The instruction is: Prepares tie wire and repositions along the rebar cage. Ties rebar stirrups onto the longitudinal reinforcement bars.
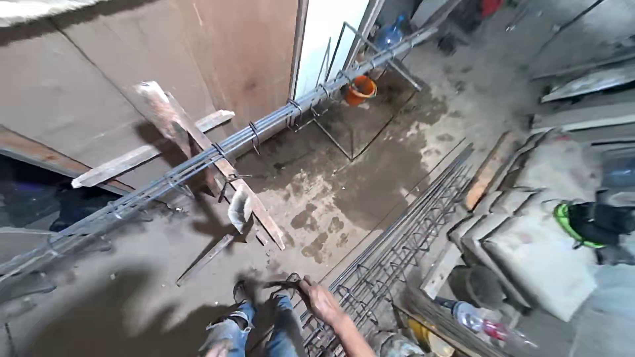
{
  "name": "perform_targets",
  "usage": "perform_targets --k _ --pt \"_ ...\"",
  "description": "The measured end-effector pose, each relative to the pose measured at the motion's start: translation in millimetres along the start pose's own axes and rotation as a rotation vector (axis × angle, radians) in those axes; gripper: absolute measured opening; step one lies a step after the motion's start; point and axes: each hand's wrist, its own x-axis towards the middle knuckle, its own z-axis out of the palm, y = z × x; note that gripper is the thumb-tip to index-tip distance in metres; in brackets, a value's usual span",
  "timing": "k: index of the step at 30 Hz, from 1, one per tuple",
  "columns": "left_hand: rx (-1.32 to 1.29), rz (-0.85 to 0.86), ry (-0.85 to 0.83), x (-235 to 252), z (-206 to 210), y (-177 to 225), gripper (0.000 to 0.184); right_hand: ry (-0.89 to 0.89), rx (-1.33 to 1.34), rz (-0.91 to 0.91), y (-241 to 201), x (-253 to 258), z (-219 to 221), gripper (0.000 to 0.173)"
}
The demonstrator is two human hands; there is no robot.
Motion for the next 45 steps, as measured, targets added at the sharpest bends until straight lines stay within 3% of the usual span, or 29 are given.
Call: perform_targets --k 4,9,12,18,24,31,35,39,45 --pt "0.103 -0.008 0.269 -29.0 -39.0 -11.8 0.038 0.007 -0.094 -0.123 -45.5 32.0 -47.3 0.032" --pt "0.192 -0.113 0.529 -59.7 -54.0 -13.0 0.044 -0.049 -0.279 -0.279 -71.3 84.4 -88.1 0.034" --pt "0.232 -0.199 0.664 -69.9 -47.8 -3.7 0.049 -0.083 -0.358 -0.345 -75.7 114.1 -110.1 0.034" --pt "0.250 -0.431 0.831 -67.1 -15.7 30.6 0.036 -0.258 -0.449 -0.401 -94.3 158.3 -142.7 0.035" --pt "0.152 -0.593 0.873 -49.8 16.2 57.7 0.038 -0.221 -0.477 -0.461 -100.1 167.7 -160.4 0.034" --pt "0.240 -0.584 0.892 -35.3 39.5 59.9 0.040 -0.291 -0.431 -0.493 -58.3 168.7 -165.0 0.036" --pt "0.226 -0.535 0.980 -22.9 46.8 57.7 0.040 -0.213 -0.451 -0.664 -40.8 188.9 -157.5 0.032" --pt "0.164 -0.498 0.991 -10.0 46.3 60.6 0.040 -0.146 -0.389 -0.740 -44.9 206.0 -159.1 0.033" --pt "0.164 -0.478 0.949 -4.2 37.2 61.3 0.039 -0.038 -0.528 -0.853 -74.1 205.0 -169.8 0.032"
